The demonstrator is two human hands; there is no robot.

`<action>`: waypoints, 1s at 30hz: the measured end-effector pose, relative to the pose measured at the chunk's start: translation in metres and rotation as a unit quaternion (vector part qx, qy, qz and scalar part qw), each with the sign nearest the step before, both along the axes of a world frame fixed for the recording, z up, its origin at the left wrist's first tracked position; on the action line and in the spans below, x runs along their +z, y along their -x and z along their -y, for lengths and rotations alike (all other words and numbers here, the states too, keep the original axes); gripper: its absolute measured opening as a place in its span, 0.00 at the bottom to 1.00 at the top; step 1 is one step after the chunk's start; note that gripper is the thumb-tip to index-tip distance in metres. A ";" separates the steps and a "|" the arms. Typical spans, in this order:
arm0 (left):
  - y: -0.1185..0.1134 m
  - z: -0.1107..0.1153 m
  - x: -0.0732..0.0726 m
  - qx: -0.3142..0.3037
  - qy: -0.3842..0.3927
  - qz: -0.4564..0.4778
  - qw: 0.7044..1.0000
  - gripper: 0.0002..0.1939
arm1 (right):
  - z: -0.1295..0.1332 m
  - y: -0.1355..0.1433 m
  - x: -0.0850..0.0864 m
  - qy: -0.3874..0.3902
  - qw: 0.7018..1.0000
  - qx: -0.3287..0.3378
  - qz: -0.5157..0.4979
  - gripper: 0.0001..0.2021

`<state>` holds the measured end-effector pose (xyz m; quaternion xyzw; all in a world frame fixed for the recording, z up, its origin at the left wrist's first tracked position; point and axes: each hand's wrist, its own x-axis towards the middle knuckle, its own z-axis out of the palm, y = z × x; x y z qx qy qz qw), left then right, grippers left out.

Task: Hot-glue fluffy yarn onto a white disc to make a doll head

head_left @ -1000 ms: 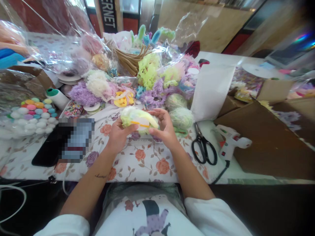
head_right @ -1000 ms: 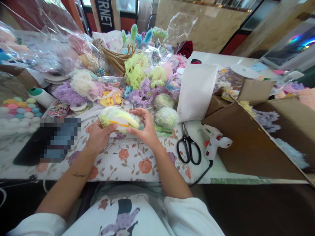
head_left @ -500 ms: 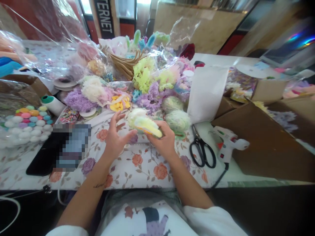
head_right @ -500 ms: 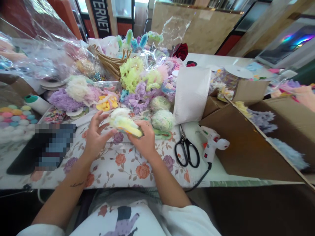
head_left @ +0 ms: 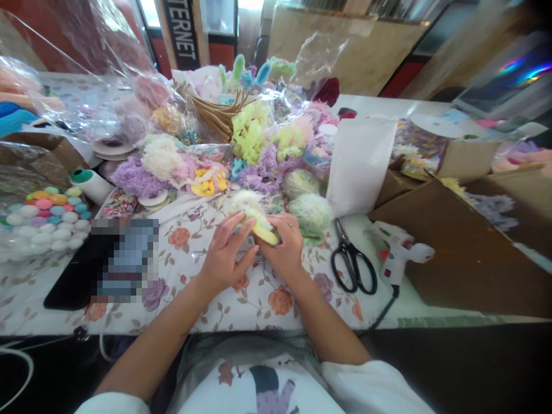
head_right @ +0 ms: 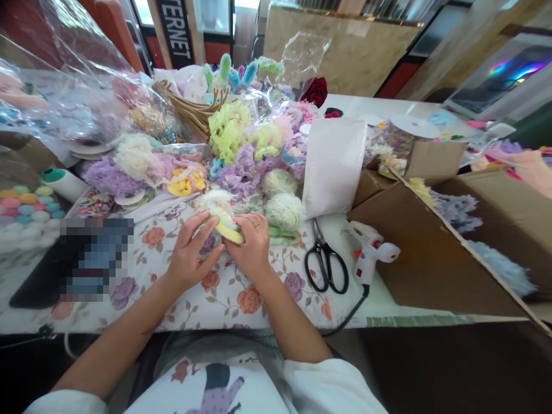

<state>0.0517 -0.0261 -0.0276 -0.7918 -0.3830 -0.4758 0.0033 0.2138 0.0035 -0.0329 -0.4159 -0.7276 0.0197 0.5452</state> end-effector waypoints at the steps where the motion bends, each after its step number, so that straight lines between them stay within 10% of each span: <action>1: 0.000 0.000 0.000 0.000 -0.005 -0.008 1.000 0.30 | 0.000 0.000 0.000 -0.003 1.000 0.000 0.000 0.09; 19: -0.006 0.009 -0.001 -0.098 -0.070 -0.118 0.986 0.26 | 0.002 0.001 -0.005 -0.011 0.999 0.040 0.004 0.13; 25: 0.002 0.005 -0.003 0.075 -0.017 0.058 0.995 0.34 | 0.002 0.005 -0.002 -0.001 1.000 -0.002 -0.003 0.11; 30: -0.003 0.002 -0.008 0.053 0.031 -0.014 0.998 0.38 | 0.004 0.007 0.001 0.018 0.999 -0.026 -0.023 0.08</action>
